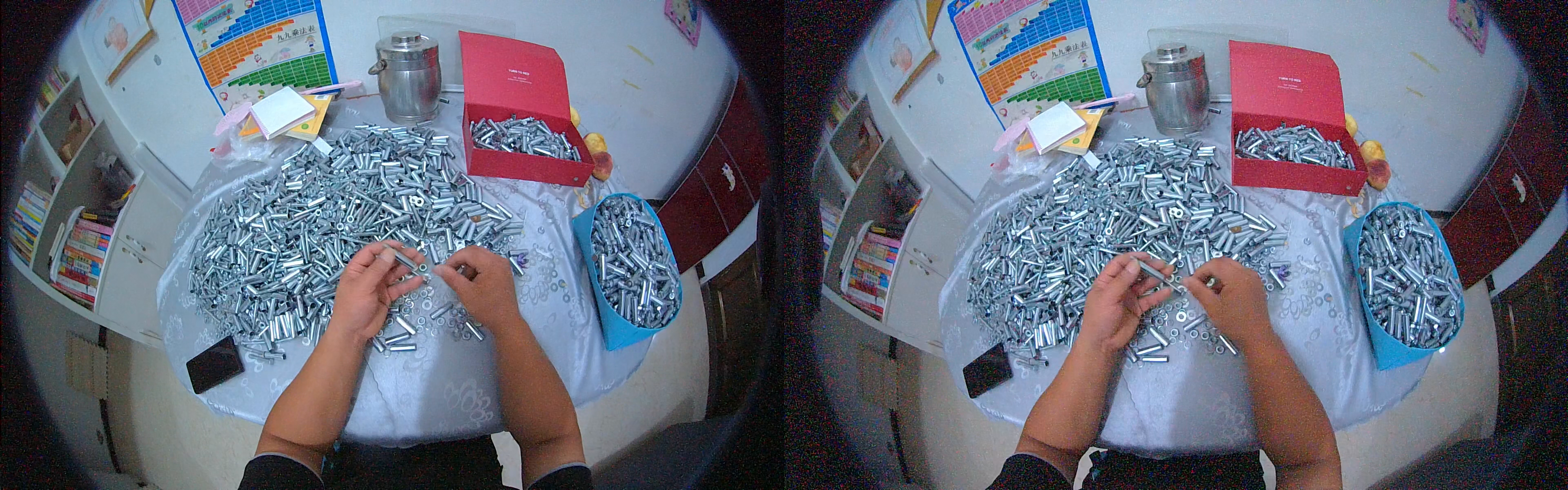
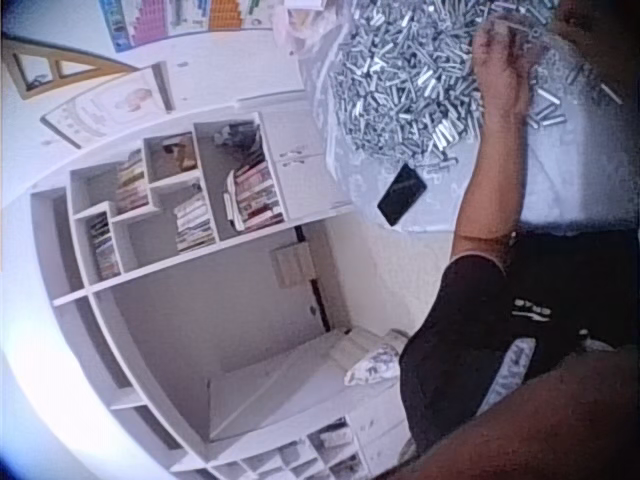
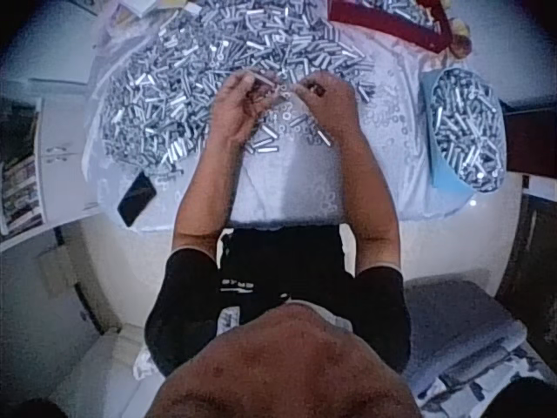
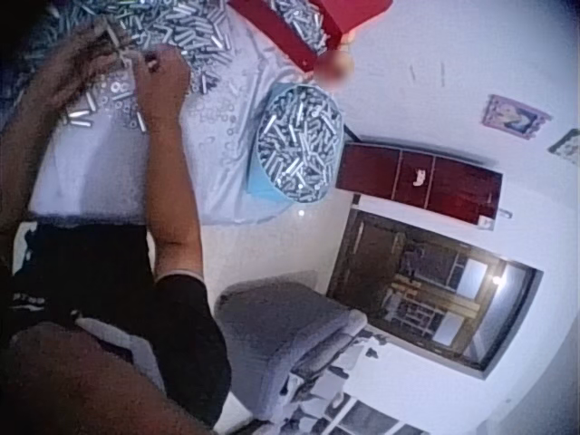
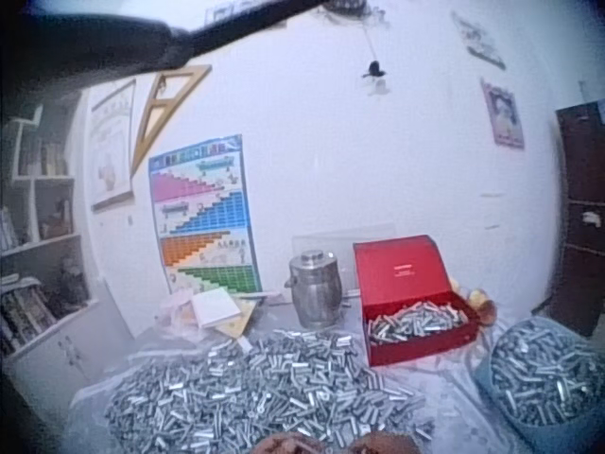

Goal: The person sits at a table covered with a white cloth, sorting and assembling small metal hardware components. They repeatedly pick up cylindrical metal pieces and washers, fit them together by hand, and place the assembled units into a blue container. The workspace includes a large pile of loose parts, a red box, and a metal pot.

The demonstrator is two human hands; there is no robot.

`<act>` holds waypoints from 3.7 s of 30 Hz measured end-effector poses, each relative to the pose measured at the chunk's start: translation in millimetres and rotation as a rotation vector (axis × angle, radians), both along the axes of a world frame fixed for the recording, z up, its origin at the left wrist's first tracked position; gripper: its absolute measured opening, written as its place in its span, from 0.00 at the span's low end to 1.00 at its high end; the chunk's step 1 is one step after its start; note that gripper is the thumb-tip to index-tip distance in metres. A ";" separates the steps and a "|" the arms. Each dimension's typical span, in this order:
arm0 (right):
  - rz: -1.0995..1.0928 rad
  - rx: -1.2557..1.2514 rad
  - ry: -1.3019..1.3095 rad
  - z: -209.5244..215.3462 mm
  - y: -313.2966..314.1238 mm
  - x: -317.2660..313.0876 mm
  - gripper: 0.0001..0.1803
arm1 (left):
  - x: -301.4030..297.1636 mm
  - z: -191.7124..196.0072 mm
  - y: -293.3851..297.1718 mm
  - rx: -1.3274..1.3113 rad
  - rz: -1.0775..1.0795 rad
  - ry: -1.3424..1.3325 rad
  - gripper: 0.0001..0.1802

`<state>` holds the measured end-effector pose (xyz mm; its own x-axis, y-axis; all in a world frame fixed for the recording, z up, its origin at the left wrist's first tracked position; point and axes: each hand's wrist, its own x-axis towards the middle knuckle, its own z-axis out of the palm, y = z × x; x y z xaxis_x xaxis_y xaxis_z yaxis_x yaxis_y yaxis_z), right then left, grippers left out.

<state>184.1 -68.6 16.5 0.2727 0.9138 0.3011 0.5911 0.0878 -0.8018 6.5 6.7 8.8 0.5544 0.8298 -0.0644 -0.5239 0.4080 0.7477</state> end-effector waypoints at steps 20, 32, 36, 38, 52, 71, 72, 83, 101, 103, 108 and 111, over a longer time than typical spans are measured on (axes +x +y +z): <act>0.238 -0.344 -0.413 -3.1 -11.1 25.8 0.10 | 9.0 -10.7 -3.5 0.233 0.125 0.323 0.13; 0.203 -0.365 -0.309 -4.2 -7.8 28.6 0.08 | 9.6 -16.1 -3.5 0.226 0.125 0.326 0.18; 0.244 -0.391 -0.354 0.7 -10.4 30.0 0.09 | 10.3 -15.5 -3.6 0.237 0.103 0.338 0.19; 0.259 -0.388 -0.396 1.9 -11.4 29.4 0.11 | 10.4 -15.5 -4.0 0.253 0.095 0.363 0.20; 0.150 -0.173 0.677 -1.1 -0.5 20.7 0.05 | 11.6 -10.8 -17.3 0.592 0.037 0.697 0.16; 0.120 -0.097 0.308 1.7 -4.2 9.2 0.09 | 9.2 -9.5 -16.3 0.605 0.004 0.732 0.15; 0.121 -0.073 0.260 4.3 -4.8 8.3 0.09 | 8.8 -8.3 -16.6 0.609 0.006 0.736 0.15; 0.056 -0.058 0.342 2.0 -4.0 7.4 0.08 | 10.0 -4.1 -18.1 0.696 0.077 0.759 0.15; 0.155 -0.222 -0.402 -19.9 3.5 -0.1 0.09 | 5.0 -5.6 -1.0 -0.021 0.122 0.161 0.12; 0.131 -0.259 -0.400 -21.2 5.5 -2.3 0.09 | 5.2 -6.0 -0.7 -0.018 0.118 0.172 0.12; 0.126 -0.274 -0.423 -16.3 5.8 -5.5 0.09 | 7.4 -3.2 -3.5 -0.023 0.129 0.221 0.13; 0.118 -0.324 -0.423 -12.2 8.3 -9.0 0.09 | 8.3 -4.6 -3.4 -0.001 0.135 0.249 0.13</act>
<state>175.2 -60.3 4.3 0.0794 0.9950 0.0598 0.8689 -0.0396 -0.4934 14.8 3.3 4.2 0.4058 0.8949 -0.1856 -0.3739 0.3478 0.8598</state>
